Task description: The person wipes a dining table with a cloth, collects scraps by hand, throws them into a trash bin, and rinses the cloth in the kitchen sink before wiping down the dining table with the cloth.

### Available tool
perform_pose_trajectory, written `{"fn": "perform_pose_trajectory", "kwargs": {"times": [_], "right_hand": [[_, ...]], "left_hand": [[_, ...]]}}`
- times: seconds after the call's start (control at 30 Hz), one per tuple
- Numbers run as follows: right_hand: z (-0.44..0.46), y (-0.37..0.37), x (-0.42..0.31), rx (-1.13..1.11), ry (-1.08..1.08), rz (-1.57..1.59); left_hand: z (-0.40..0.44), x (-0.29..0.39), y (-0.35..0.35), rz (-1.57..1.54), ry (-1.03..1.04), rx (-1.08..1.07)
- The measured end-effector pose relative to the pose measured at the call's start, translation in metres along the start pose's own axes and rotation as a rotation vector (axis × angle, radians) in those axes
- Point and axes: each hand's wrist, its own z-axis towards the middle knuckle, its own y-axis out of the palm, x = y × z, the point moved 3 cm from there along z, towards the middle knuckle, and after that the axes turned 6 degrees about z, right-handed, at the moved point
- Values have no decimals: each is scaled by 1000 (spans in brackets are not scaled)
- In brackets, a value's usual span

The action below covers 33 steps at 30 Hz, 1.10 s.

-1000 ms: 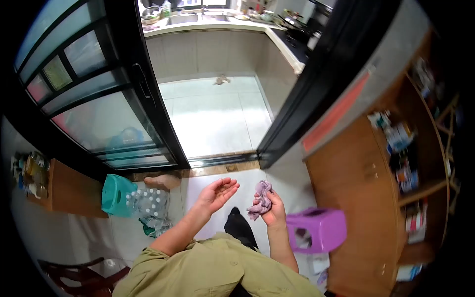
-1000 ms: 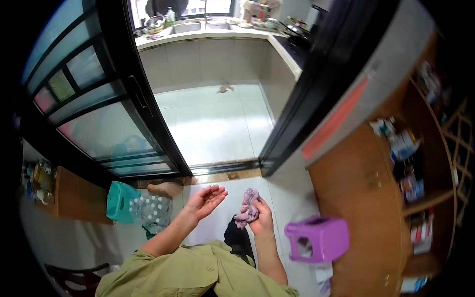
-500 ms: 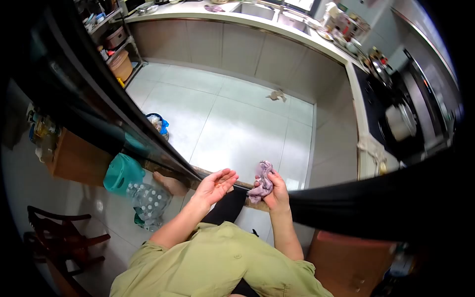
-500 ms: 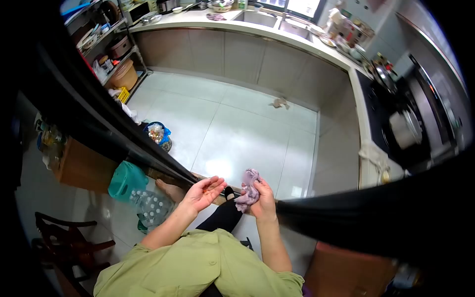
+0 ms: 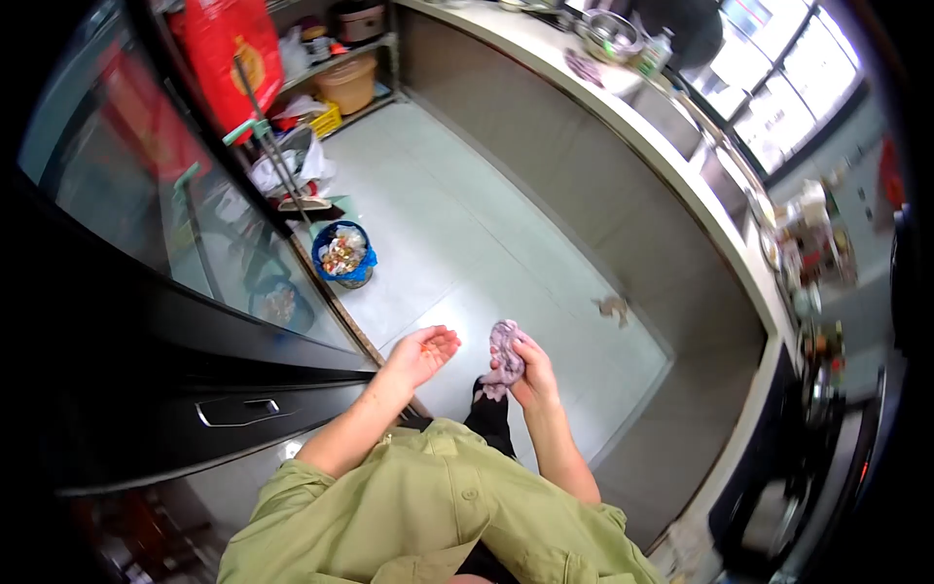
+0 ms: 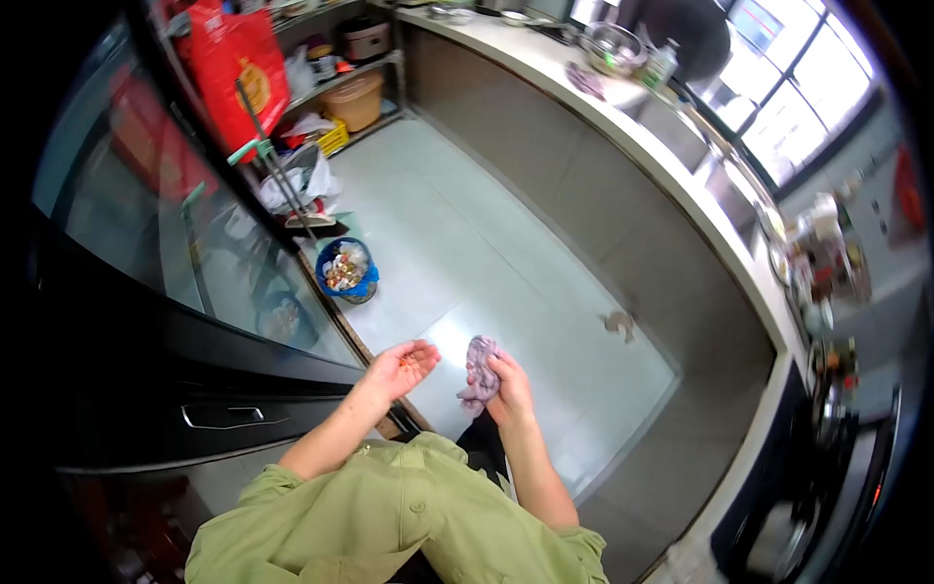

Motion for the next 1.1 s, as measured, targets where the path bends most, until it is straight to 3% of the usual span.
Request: {"fn": "perform_pose_trajectory", "kwargs": {"times": [0.1,0.23,0.47,0.63,0.77,0.9,0.93,1.0,1.07,1.1], "right_hand": [[85,22,-1,-110,172,-104],[162,63,27,-113,376,-282],[310,120,128,-170,592,-427],[427,142,211,-77,613,-629],[506,138,276,124,563,-674],[559,145,312,154,700,-723],[567,153,320,177,641,-781],[579,153,329,139,627,-731],[590,146,338,75,521,-803],[589,155,329,63,561,-804]], "left_hand": [[28,45,-11,-116,208,136],[48,88,-36,-252,325,267],[105,213,-115,-306,509,562],[176,306,-178,-240,544,876],[230,359,-232,-251,455,997],[276,387,-280,-172,353,997],[285,396,-286,-248,252,1052],[290,406,-298,-75,199,1090],[284,422,-280,23,233,1169],[285,423,-285,214,456,1095]]}}
